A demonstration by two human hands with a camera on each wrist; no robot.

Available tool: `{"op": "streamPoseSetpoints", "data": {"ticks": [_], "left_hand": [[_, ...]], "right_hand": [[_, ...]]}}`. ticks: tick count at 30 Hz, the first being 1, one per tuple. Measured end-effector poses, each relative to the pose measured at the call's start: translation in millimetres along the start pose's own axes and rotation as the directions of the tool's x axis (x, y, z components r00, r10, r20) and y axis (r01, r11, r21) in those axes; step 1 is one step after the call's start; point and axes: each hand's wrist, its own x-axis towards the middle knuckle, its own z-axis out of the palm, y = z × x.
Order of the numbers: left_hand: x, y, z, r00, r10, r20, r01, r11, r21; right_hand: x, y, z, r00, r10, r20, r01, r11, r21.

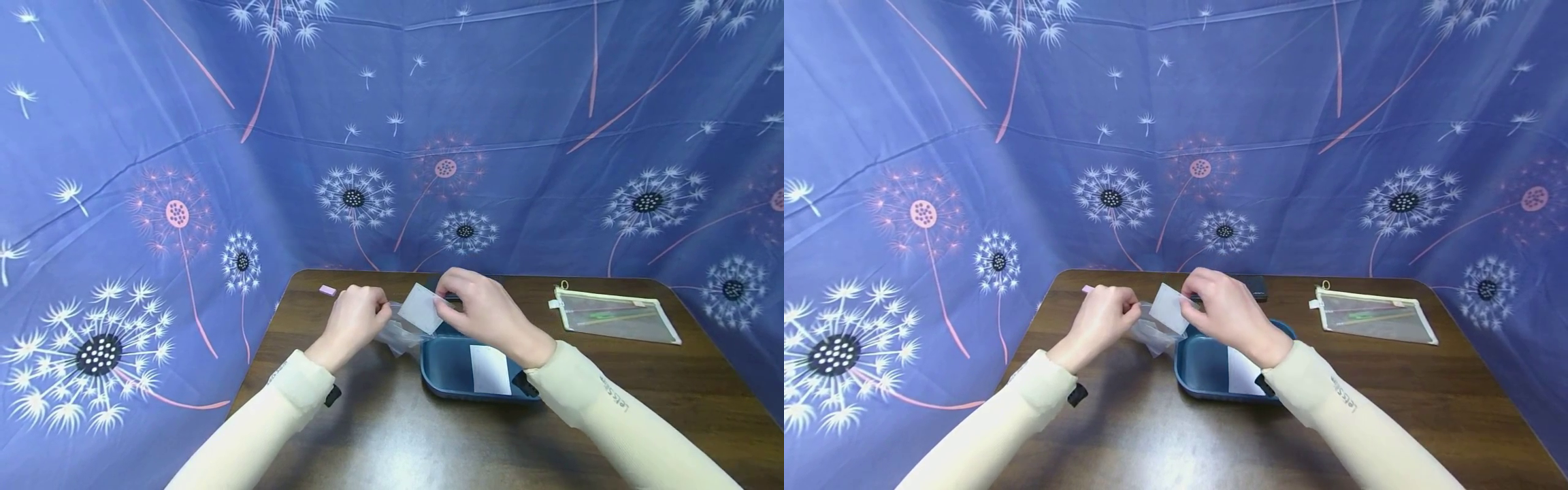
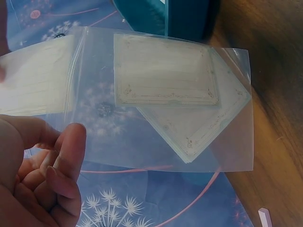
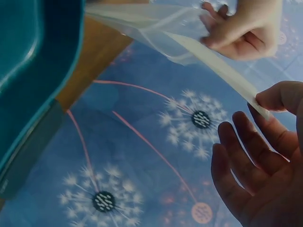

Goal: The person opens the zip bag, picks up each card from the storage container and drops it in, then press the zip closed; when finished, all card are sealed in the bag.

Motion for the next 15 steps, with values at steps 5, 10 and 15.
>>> {"op": "streamPoseSetpoints", "data": {"ticks": [5, 10, 15], "left_hand": [[0.0, 0.5, 0.4, 1.0, 0.003, -0.007, -0.003, 1.0, 0.007], [-1.4, 2.3, 0.9, 1.0, -0.006, 0.001, 0.006, 1.0, 0.003], [-1.5, 2.9, 1.5, 1.0, -0.003, 0.007, 0.003, 1.0, 0.009]], "right_hand": [[-3, 4, 20, 0.999, 0.01, 0.053, -0.01, 1.0, -0.001], [-5, 6, 38, 0.994, 0.02, 0.109, -0.018, 1.0, -0.018], [-1, 7, 49, 0.98, 0.003, 0.197, 0.0, 1.0, -0.017]]}}
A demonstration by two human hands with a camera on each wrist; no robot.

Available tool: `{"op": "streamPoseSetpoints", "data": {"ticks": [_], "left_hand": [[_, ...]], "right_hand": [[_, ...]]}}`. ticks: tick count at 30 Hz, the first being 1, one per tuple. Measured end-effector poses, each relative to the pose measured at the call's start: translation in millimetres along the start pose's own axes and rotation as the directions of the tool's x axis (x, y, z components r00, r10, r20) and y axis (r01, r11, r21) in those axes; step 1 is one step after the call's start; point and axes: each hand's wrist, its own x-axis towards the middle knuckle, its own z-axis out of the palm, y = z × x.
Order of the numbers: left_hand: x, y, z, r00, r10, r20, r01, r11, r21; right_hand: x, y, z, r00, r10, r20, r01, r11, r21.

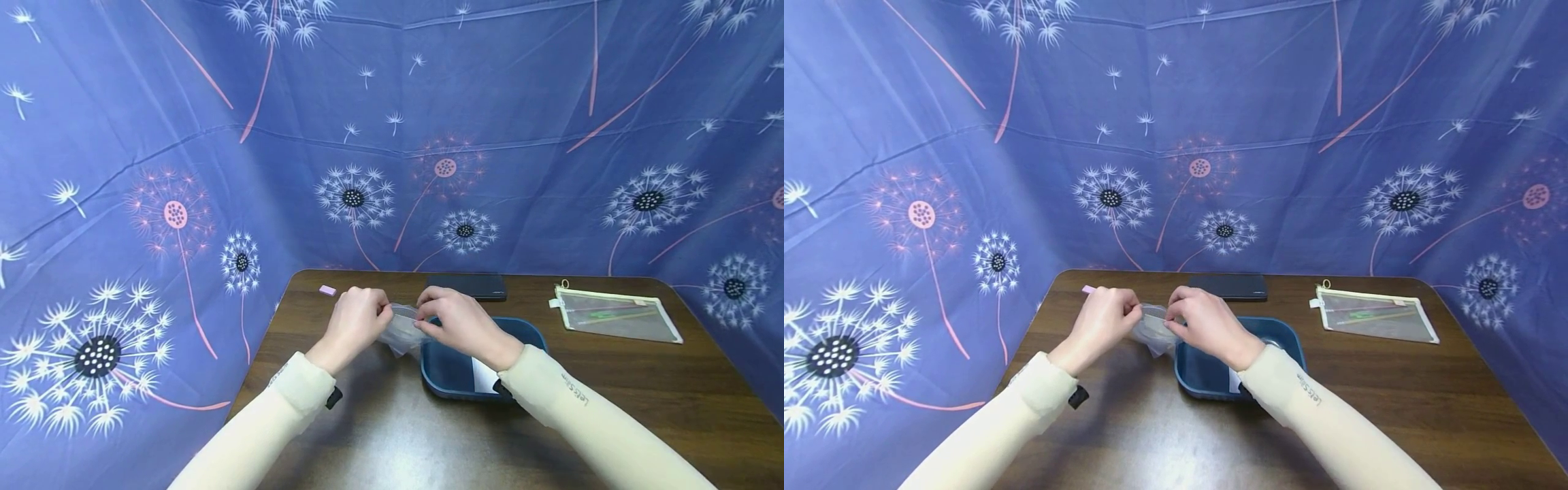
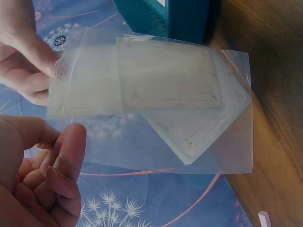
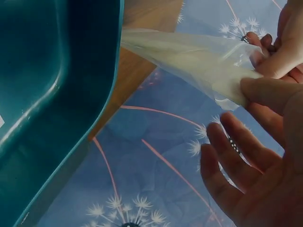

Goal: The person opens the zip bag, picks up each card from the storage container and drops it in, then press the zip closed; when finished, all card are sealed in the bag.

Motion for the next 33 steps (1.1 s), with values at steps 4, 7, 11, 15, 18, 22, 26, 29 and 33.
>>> {"op": "streamPoseSetpoints", "data": {"ticks": [4, 7, 11, 15, 18, 22, 26, 29, 33], "left_hand": [[-0.1, 0.6, -0.7, 1.0, 0.004, 0.004, -0.004, 1.0, -0.006], [-0.2, 1.0, -0.8, 1.0, 0.005, 0.003, -0.005, 1.0, -0.004], [-0.4, 1.6, -0.5, 1.0, 0.007, 0.003, -0.007, 1.0, -0.003], [-0.5, 1.5, -0.1, 1.0, 0.01, -0.001, -0.01, 1.0, -0.003], [-0.6, 1.2, -0.1, 1.0, 0.006, -0.002, -0.006, 1.0, -0.003], [-0.6, 1.1, 0.3, 1.0, 0.003, -0.002, -0.003, 1.0, -0.002], [-0.1, 1.0, 0.6, 1.0, 0.004, -0.001, -0.004, 1.0, 0.0], [0.2, 0.8, 0.3, 1.0, 0.003, 0.002, -0.003, 1.0, -0.002], [0.5, -0.3, -0.8, 1.0, 0.004, 0.003, -0.004, 1.0, -0.002]], "right_hand": [[7, 0, 4, 0.997, -0.029, 0.068, 0.03, 1.0, -0.005], [12, 0, 7, 0.994, -0.05, 0.099, 0.051, 0.999, -0.01], [17, 3, 12, 0.99, -0.065, 0.129, 0.067, 0.998, -0.014], [18, 6, 15, 0.986, -0.059, 0.154, 0.065, 0.997, -0.029], [19, 8, 18, 0.985, -0.07, 0.156, 0.078, 0.996, -0.042], [19, 9, 19, 0.985, -0.084, 0.148, 0.092, 0.995, -0.044], [18, 10, 20, 0.986, -0.092, 0.142, 0.1, 0.994, -0.046], [18, 9, 19, 0.986, -0.092, 0.138, 0.099, 0.994, -0.047], [19, 9, 15, 0.987, -0.091, 0.131, 0.098, 0.994, -0.048]]}}
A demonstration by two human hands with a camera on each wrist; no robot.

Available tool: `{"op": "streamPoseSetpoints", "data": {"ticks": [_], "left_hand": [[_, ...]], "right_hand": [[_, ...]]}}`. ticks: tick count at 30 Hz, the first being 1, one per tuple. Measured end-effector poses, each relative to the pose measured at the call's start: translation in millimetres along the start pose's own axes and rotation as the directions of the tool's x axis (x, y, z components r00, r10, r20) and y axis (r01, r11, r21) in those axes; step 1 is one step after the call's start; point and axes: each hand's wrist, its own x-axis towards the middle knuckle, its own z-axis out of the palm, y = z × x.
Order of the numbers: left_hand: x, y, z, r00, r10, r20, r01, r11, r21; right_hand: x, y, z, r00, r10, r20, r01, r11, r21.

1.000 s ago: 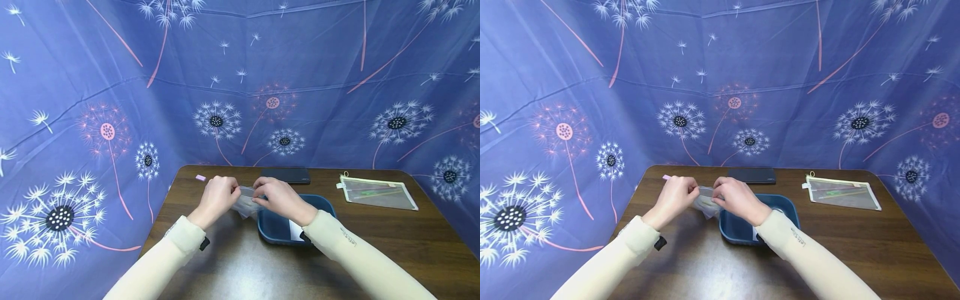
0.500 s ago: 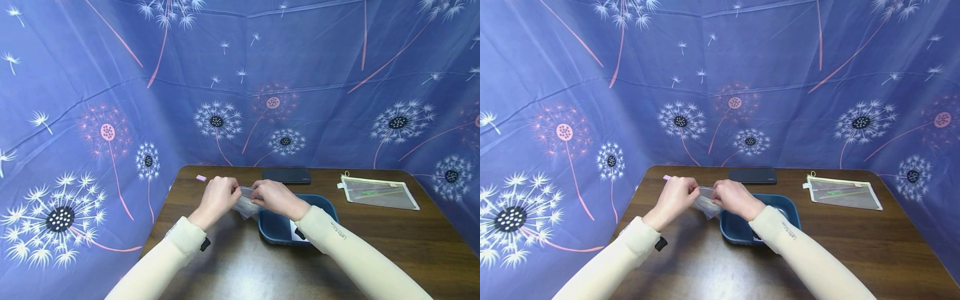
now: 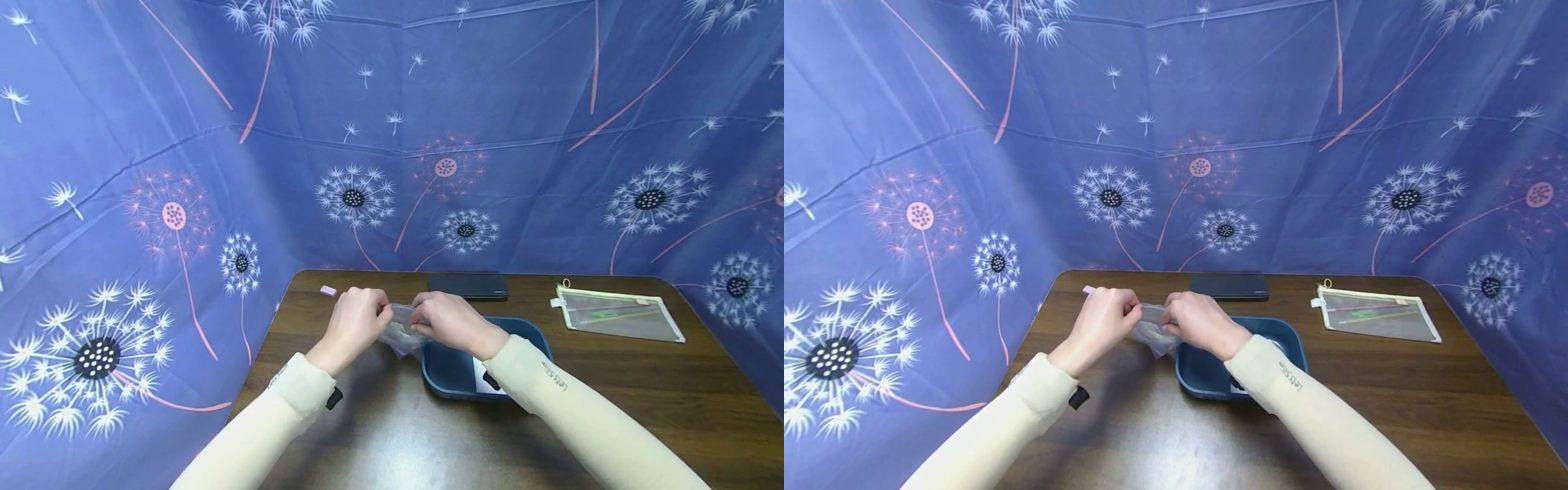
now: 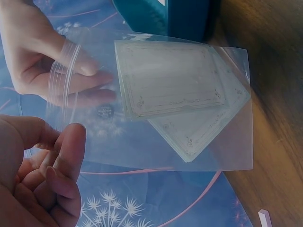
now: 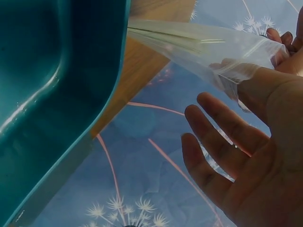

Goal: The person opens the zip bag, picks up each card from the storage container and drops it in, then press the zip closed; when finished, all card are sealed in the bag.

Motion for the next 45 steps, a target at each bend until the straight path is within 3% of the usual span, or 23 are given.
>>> {"op": "streamPoseSetpoints", "data": {"ticks": [14, 21, 30, 36, 45], "left_hand": [[0.9, -6.7, -4.2, 0.999, 0.017, -0.05, -0.017, 1.0, 0.006], [-0.6, -7.5, -4.5, 0.999, 0.011, -0.039, -0.011, 1.0, 0.005], [-0.8, -6.2, -4.8, 0.999, 0.018, -0.04, -0.019, 1.0, -0.006], [-1.1, -5.9, -4.5, 0.999, 0.019, -0.039, -0.02, 1.0, -0.006], [-1.1, -6.1, -2.7, 0.999, 0.018, -0.046, -0.018, 1.0, 0.006]], "right_hand": [[-15, 2, -20, 0.992, 0.073, -0.099, -0.066, 0.996, 0.068], [-33, 17, -28, 0.985, 0.154, -0.081, -0.151, 0.988, 0.039], [-54, 48, -24, 0.973, 0.227, 0.03, -0.225, 0.972, -0.071], [-68, 68, -8, 0.936, 0.303, 0.179, -0.281, 0.95, -0.139], [-86, 83, 18, 0.894, 0.358, 0.268, -0.313, 0.929, -0.198]]}}
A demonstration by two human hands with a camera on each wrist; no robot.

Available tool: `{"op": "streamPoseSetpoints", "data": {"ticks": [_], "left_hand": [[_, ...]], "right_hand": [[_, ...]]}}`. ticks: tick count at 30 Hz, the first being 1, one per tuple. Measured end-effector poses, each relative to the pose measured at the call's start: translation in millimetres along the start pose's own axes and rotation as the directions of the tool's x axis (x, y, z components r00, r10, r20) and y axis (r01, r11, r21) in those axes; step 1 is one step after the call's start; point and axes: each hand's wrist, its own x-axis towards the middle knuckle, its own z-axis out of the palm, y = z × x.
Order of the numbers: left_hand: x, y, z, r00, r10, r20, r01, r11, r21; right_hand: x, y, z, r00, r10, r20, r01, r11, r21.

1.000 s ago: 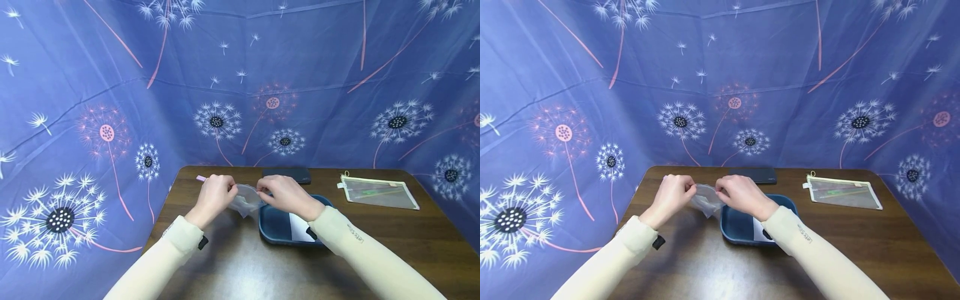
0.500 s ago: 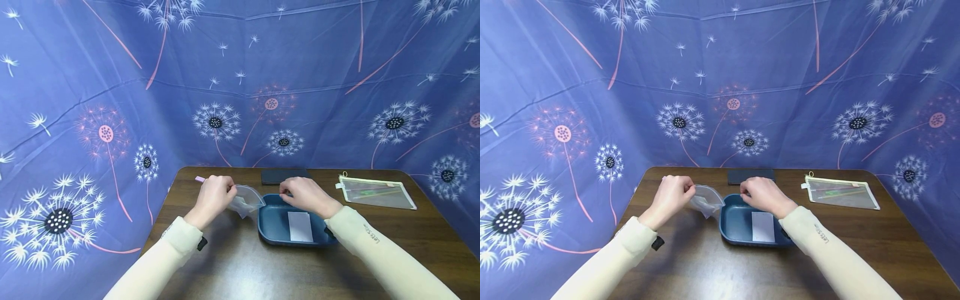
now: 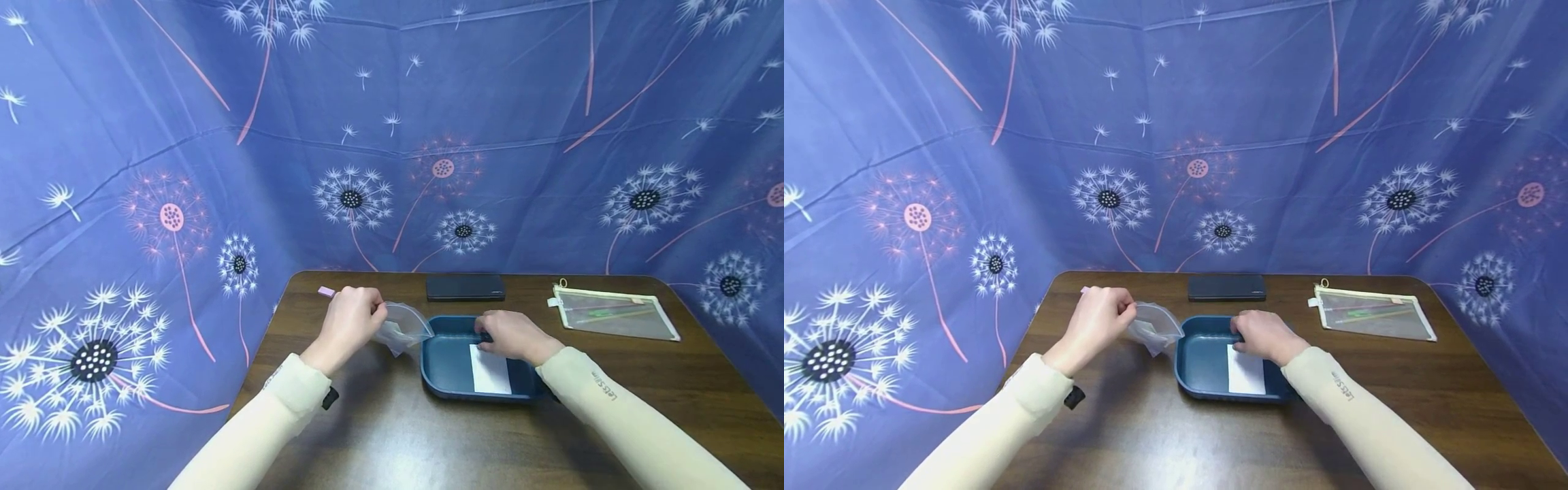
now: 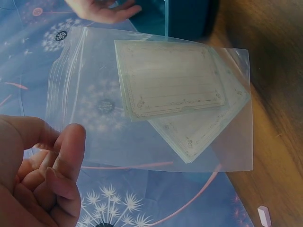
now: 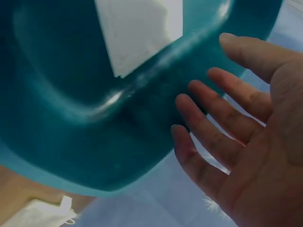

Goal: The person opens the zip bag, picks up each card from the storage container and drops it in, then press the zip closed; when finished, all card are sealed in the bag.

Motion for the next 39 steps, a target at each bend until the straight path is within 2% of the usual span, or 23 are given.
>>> {"op": "streamPoseSetpoints", "data": {"ticks": [7, 13, 20, 39], "left_hand": [[-0.5, 1.2, 0.4, 1.0, 0.015, -0.005, -0.015, 1.0, 0.005], [-1.6, 1.9, 0.5, 1.0, 0.006, 0.011, -0.006, 1.0, -0.003], [-2.0, 1.4, 1.0, 1.0, 0.001, 0.016, -0.001, 1.0, -0.007], [-1.2, 2.8, 0.3, 0.999, -0.005, 0.037, 0.006, 1.0, -0.009]], "right_hand": [[-9, 2, 12, 0.996, 0.03, 0.085, -0.027, 0.999, -0.039], [-13, -2, 19, 0.981, 0.083, 0.173, -0.073, 0.995, -0.062], [-12, -7, 25, 0.983, 0.097, 0.155, -0.085, 0.993, -0.087], [-11, 1, 27, 0.995, 0.039, 0.096, -0.03, 0.994, -0.101]]}}
